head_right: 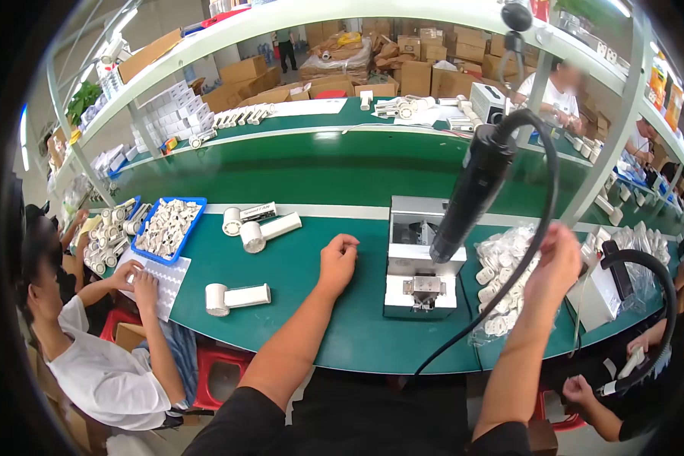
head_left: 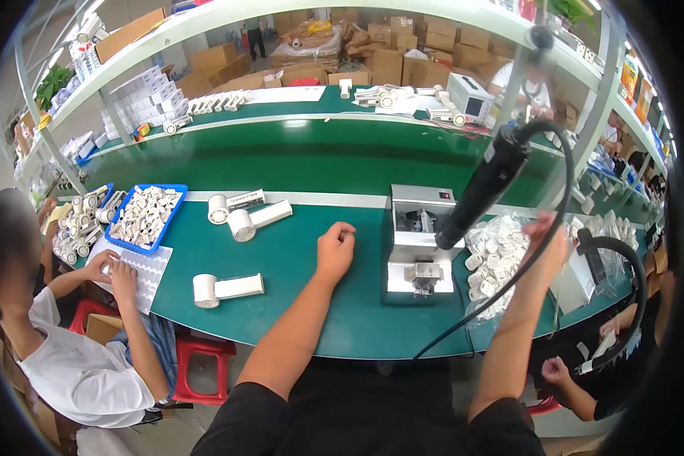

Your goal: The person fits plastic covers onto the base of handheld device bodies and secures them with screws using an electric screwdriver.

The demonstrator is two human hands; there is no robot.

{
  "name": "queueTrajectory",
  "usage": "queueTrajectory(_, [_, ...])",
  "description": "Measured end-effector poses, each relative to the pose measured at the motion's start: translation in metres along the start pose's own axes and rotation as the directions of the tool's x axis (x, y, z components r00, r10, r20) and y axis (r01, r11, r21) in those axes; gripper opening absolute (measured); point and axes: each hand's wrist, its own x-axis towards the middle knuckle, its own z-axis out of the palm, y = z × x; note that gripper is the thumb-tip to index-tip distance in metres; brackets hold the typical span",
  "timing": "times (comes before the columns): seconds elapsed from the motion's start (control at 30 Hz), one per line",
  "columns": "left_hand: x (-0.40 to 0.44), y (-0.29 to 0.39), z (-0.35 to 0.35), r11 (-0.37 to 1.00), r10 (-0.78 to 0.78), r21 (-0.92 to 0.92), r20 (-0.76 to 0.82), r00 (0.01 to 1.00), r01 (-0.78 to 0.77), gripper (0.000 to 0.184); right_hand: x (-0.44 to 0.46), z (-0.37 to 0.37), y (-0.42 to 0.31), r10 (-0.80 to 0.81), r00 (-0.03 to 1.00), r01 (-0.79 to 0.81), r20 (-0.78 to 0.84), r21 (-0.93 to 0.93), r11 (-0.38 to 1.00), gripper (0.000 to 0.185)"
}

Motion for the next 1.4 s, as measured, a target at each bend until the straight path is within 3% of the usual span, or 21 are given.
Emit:
queueTrajectory(0.23, [-0.004, 0.006, -0.002, 1.0, -0.015, 0.003, 0.021, 1.0, 0.015, 0.011, -0.085, -0.034, 0.03, 0.234, 0.972, -0.208, 0.034, -0.35, 0.913, 0.024])
queueTrajectory(0.33, [-0.004, 0.002, -0.003, 0.998, 0.03, 0.052, 0.016, 0.999, -0.031, 0.011, -0.108, -0.043, 0.044, 0.055, 0.989, 0.037, 0.137, -0.588, 0.808, 0.026])
queueTrajectory(0.43, [-0.006, 0.002, -0.001, 1.0, -0.003, 0.027, 0.041, 0.999, 0.002, 0.011, -0.115, -0.049, 0.056, 0.048, 0.979, 0.082, 0.199, -0.595, 0.8, 0.026])
queueTrajectory(0.47, [-0.005, 0.001, -0.001, 0.999, -0.003, 0.033, 0.05, 0.999, 0.002, 0.011, -0.115, -0.051, 0.056, 0.138, 0.974, -0.007, 0.182, -0.58, 0.814, 0.028])
queueTrajectory(0.6, [-0.009, 0.008, -0.004, 0.996, -0.013, 0.091, 0.113, 0.994, 0.003, 0.011, -0.108, -0.06, 0.065, 0.203, 0.964, -0.067, 0.172, -0.583, 0.809, 0.028])
queueTrajectory(0.73, [-0.013, 0.016, -0.001, 0.987, 0.049, 0.143, 0.144, 0.988, -0.07, 0.011, -0.105, -0.063, 0.065, 0.13, 0.979, -0.014, 0.16, -0.576, 0.817, 0.029])
queueTrajectory(0.97, [-0.021, 0.023, -0.004, 0.969, 0.074, 0.216, 0.209, 0.975, -0.12, 0.01, -0.107, -0.05, 0.049, 0.338, 0.936, -0.217, 0.102, -0.589, 0.779, 0.027])
queueTrajectory(1.1, [-0.024, 0.03, -0.006, 0.95, 0.088, 0.269, 0.255, 0.963, -0.158, 0.011, -0.107, -0.057, 0.059, 0.321, 0.939, -0.188, 0.126, -0.594, 0.782, 0.028])
queueTrajectory(1.33, [-0.024, 0.024, -0.005, 0.89, 0.243, 0.313, 0.29, 0.926, -0.331, 0.01, -0.108, -0.059, 0.063, 0.329, 0.933, -0.175, 0.148, -0.613, 0.77, 0.027])
queueTrajectory(1.4, [-0.025, 0.029, -0.006, 0.902, 0.196, 0.315, 0.309, 0.931, -0.294, 0.01, -0.107, -0.06, 0.064, 0.315, 0.935, -0.155, 0.161, -0.613, 0.774, 0.028])
